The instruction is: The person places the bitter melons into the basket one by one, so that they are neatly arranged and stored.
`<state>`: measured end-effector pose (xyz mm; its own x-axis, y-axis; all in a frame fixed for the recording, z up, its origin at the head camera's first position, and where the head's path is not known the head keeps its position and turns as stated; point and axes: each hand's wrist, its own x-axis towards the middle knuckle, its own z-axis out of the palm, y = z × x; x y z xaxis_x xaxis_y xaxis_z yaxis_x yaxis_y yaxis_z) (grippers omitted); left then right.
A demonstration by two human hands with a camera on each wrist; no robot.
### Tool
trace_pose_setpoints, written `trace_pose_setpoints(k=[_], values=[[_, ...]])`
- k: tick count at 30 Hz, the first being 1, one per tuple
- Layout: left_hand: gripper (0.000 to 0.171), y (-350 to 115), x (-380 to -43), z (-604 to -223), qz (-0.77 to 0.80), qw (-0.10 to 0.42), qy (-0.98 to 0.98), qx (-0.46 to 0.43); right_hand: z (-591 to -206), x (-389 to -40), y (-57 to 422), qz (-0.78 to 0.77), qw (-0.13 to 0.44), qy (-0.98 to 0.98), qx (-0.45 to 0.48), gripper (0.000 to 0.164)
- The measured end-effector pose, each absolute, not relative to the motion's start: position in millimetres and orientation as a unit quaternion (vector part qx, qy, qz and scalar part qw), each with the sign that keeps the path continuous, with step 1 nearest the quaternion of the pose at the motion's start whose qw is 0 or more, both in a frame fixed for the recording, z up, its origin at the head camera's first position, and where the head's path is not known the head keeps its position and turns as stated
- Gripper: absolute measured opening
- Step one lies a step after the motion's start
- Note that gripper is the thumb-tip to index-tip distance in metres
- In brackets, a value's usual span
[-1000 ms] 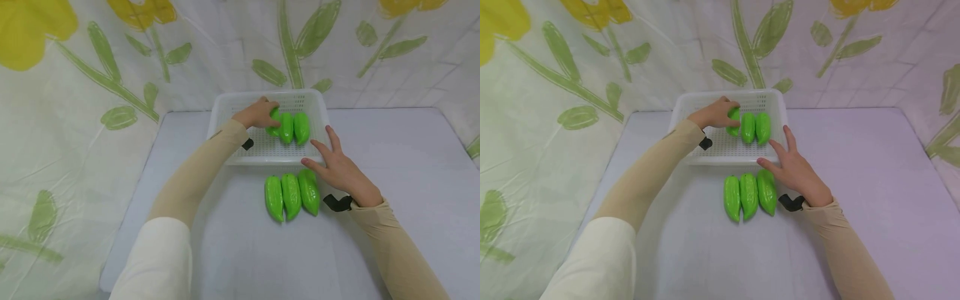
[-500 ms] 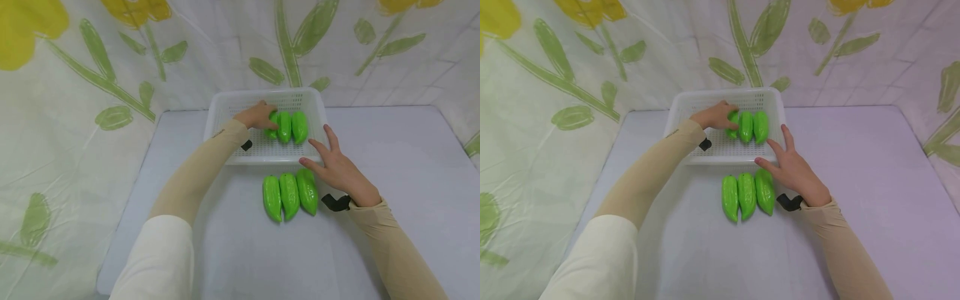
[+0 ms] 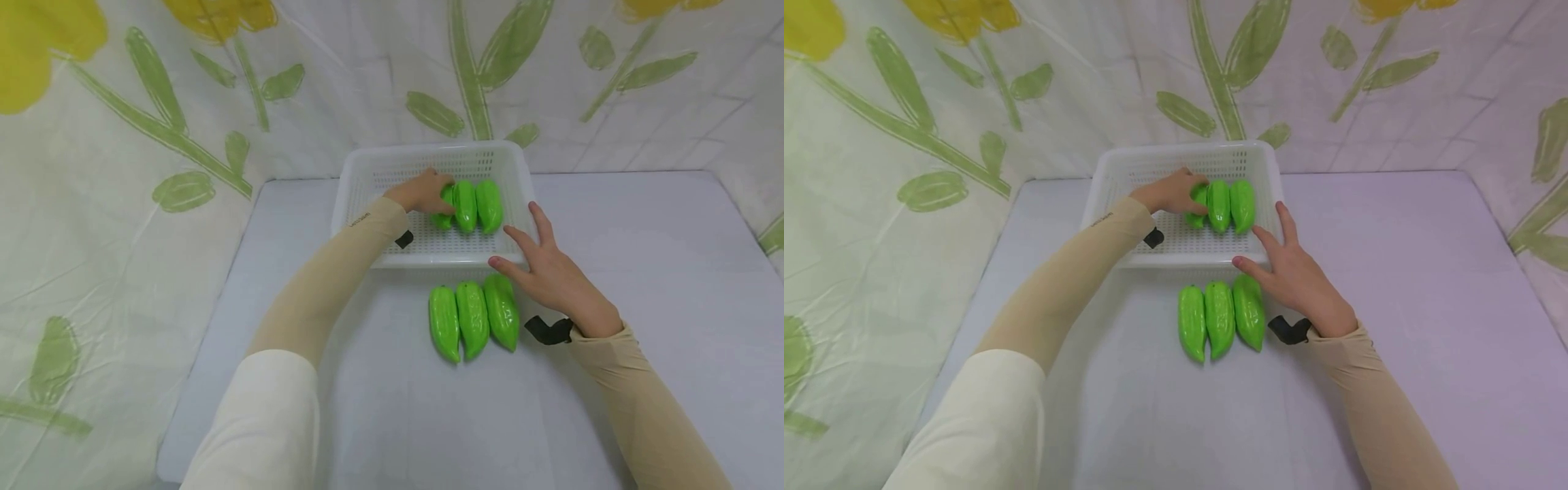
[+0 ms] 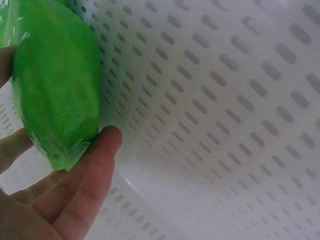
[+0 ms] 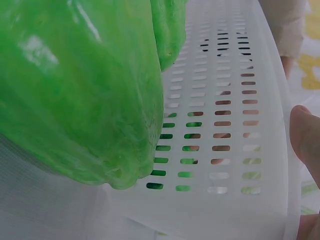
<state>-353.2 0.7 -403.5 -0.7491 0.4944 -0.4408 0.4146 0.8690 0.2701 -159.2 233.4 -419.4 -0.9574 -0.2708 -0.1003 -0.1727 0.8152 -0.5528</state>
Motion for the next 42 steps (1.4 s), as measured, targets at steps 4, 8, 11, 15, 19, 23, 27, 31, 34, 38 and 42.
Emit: trace_pose_setpoints(k=[4,8,11,15,19,23,27,31,34,38,42], values=[[0.081,1.1,-354.2,-406.6,0.079,0.257,0.931,0.247,-419.6,-158.9,233.7,-0.281,0.089,0.949,-0.116,0.084],[0.082,1.1,-354.7,-407.8,0.087,0.254,0.931,0.249,-420.4,-159.2,233.7,-0.282,0.090,0.948,-0.117,0.084],[0.083,1.6,-355.2,-407.7,0.090,0.250,0.932,0.247,-421.1,-159.9,233.8,-0.281,0.088,0.949,-0.117,0.085],[0.083,2.9,-356.1,-407.4,0.086,0.249,0.933,0.243,-421.5,-160.5,234.0,-0.279,0.087,0.949,-0.117,0.085],[0.082,3.5,-355.3,-406.4,0.078,0.254,0.934,0.238,-421.6,-160.7,234.4,-0.280,0.090,0.949,-0.117,0.085],[0.083,2.2,-354.1,-404.0,0.080,0.258,0.934,0.235,-421.4,-160.6,234.8,-0.279,0.091,0.949,-0.118,0.085],[0.085,0.0,-353.9,-401.2,0.081,0.262,0.932,0.237,-420.3,-160.3,234.9,-0.278,0.091,0.949,-0.118,0.085],[0.084,-1.1,-354.4,-401.2,0.084,0.257,0.931,0.244,-419.7,-160.5,234.6,-0.277,0.092,0.949,-0.115,0.085],[0.081,-1.1,-355.4,-403.9,0.091,0.257,0.931,0.245,-420.0,-160.5,234.5,-0.278,0.096,0.949,-0.112,0.085],[0.079,-0.9,-355.9,-406.0,0.093,0.260,0.930,0.243,-419.9,-160.2,234.0,-0.279,0.097,0.949,-0.111,0.085],[0.079,-0.3,-355.2,-405.2,0.091,0.264,0.929,0.242,-419.5,-159.9,233.5,-0.278,0.094,0.949,-0.113,0.085]])
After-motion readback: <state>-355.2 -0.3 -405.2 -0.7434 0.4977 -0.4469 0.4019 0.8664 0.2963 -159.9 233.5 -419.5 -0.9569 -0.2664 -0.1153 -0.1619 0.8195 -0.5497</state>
